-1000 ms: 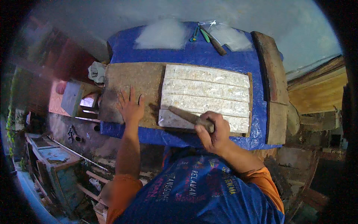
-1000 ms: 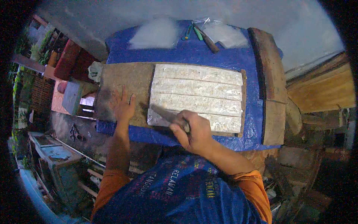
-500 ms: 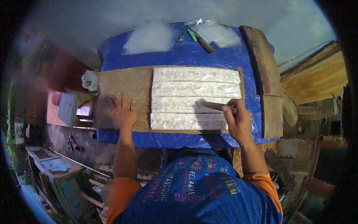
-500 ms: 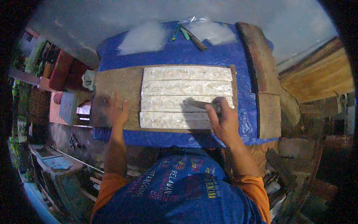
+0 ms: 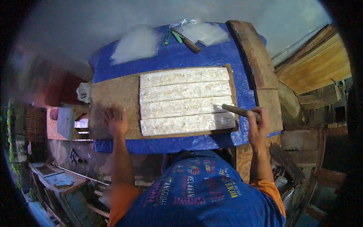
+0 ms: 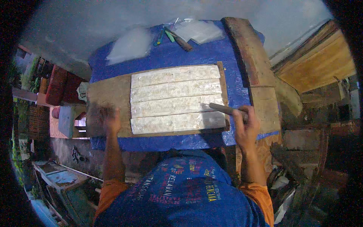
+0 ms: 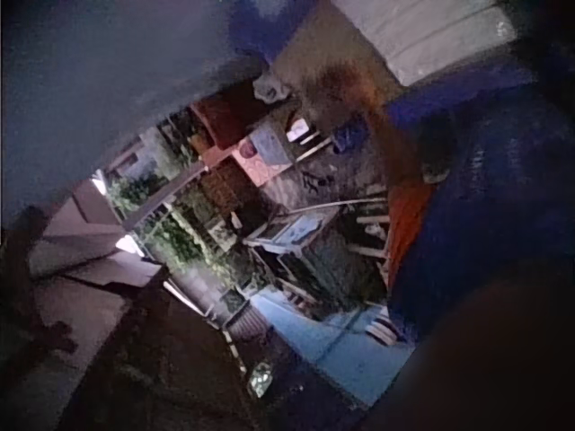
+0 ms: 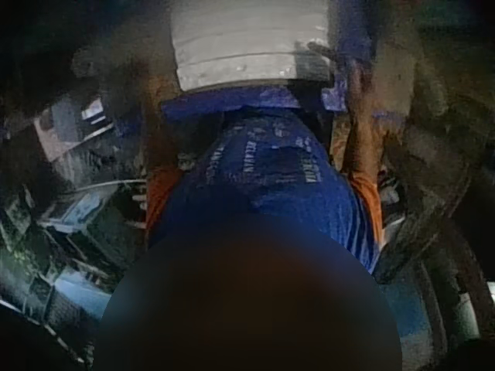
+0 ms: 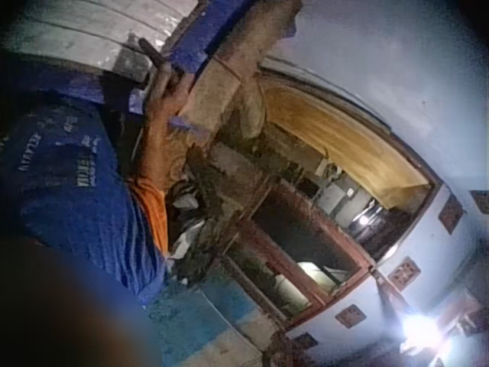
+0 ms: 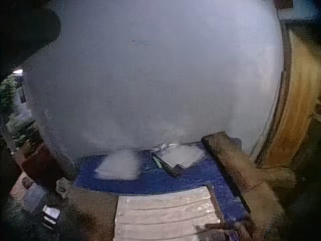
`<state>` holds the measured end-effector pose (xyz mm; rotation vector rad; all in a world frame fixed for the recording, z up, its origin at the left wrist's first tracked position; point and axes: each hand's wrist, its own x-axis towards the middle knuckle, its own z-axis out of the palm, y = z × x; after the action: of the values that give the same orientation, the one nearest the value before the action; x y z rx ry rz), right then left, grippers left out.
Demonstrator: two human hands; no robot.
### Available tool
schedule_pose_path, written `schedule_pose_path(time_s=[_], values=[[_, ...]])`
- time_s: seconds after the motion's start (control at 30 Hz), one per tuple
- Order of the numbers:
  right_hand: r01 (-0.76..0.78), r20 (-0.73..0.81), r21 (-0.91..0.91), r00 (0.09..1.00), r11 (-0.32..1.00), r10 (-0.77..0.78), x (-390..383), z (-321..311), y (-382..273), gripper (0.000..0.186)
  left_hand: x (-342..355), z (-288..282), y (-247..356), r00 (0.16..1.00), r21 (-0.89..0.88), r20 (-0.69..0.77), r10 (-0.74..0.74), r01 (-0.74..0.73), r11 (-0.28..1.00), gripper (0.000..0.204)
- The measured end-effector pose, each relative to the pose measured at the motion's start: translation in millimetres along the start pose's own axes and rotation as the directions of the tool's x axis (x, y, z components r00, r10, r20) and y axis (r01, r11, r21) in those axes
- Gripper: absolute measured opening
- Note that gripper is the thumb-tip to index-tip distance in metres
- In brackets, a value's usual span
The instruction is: The person uses a cylindrical tool to score and cut a rectangular sheet of material into four strips on a wooden board. They then lift the board with the cut strips and move to another table to place them down before returning to repeat the cutting process.
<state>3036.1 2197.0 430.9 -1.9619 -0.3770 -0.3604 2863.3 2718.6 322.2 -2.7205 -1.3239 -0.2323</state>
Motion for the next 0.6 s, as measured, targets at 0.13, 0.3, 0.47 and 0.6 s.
schedule_pose_path(time_s=[0.13, 0.3, 0.47, 0.6], values=[[-0.023, 0.070, -0.170, 0.997, 0.985, 0.035, -3.3, -16.6, 4.4, 0.017, -1.1, -5.4, 0.6, 0.999, 0.040, 0.044, -0.003, 0.001, 0.999, 0.074], [-0.132, -0.124, 0.020, 0.983, 0.991, 0.133, 1.0, -23.6, 16.2, 0.017, -0.6, -4.7, 0.2, 0.999, 0.026, 0.030, 0.011, -0.012, 1.000, 0.073], [-0.060, -0.135, -0.138, 0.990, 0.989, 0.041, 7.2, -34.3, 15.8, 0.019, 0.4, -4.6, 0.3, 1.000, 0.052, 0.019, -0.014, 0.013, 0.999, 0.072], [-0.126, -0.148, -0.042, 0.982, 0.991, 0.119, 15.3, -29.7, 13.6, 0.017, -0.6, -6.5, 1.0, 0.999, 0.039, 0.023, -0.023, 0.022, 0.999, 0.072]])
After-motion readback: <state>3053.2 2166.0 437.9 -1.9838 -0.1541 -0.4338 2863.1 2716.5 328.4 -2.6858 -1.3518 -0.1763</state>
